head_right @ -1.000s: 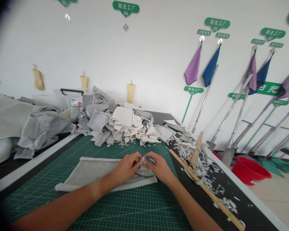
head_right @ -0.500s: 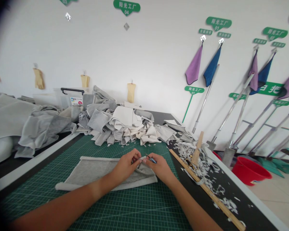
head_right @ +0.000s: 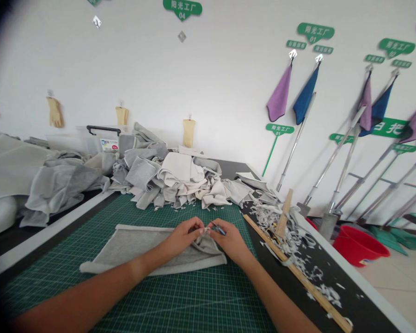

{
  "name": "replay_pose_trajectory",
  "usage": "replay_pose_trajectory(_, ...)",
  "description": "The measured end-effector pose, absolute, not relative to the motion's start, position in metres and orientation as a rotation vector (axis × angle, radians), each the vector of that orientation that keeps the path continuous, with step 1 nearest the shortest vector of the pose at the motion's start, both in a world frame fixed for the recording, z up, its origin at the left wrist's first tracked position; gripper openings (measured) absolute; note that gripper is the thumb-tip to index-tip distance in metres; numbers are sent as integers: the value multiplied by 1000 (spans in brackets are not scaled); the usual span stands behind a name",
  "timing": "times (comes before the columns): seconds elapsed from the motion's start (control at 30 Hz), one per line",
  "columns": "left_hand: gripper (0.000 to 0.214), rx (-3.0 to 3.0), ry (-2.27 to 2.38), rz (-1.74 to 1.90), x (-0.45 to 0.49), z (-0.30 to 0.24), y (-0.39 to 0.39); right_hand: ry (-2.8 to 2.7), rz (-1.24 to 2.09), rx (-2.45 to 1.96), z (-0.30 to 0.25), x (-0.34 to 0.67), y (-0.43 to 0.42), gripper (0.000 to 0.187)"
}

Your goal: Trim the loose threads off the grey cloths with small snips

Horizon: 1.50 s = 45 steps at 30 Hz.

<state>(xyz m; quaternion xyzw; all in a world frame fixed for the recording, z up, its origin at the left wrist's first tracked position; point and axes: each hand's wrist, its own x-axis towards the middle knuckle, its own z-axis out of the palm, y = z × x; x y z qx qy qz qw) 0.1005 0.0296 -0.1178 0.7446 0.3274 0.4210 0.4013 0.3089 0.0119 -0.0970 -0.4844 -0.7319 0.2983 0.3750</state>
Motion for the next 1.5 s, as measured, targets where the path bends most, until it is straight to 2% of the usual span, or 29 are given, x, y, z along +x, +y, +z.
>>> replay_pose_trajectory(0.17, 20, 1960, 878, 1042, 104, -116, 22, -1799, 849, -1260, -107, 310, 16, 20)
replay_pose_trajectory(0.3, 8, 1987, 918, 1081, 104, -115, 20, -1707, 1015, -1267, -114, 309, 17, 23)
replay_pose_trajectory(0.43, 19, 2006, 869, 1090, 101, -112, 21, -1602, 1167, -1268, -114, 308, 17, 27)
replay_pose_trajectory(0.6, 35, 2034, 896, 1096, 100, -113, 24, -1624, 1119, -1260, -111, 306, 15, 26)
replay_pose_trajectory(0.8, 20, 1868, 908, 1097, 103, -122, 32, -1705, 1027, -1266, -115, 308, 18, 25)
replay_pose_trajectory(0.97, 25, 1850, 875, 1133, 102, -122, 36, -1758, 918, -1260, -116, 309, 19, 28)
replay_pose_trajectory(1.27, 26, 1842, 888, 1126, 100, -117, 36, -1787, 943, -1296, -99, 305, 6, 28)
replay_pose_trajectory(1.5, 24, 1814, 861, 1128, 100, -115, 36, -1831, 953, -1264, -88, 300, -6, 35)
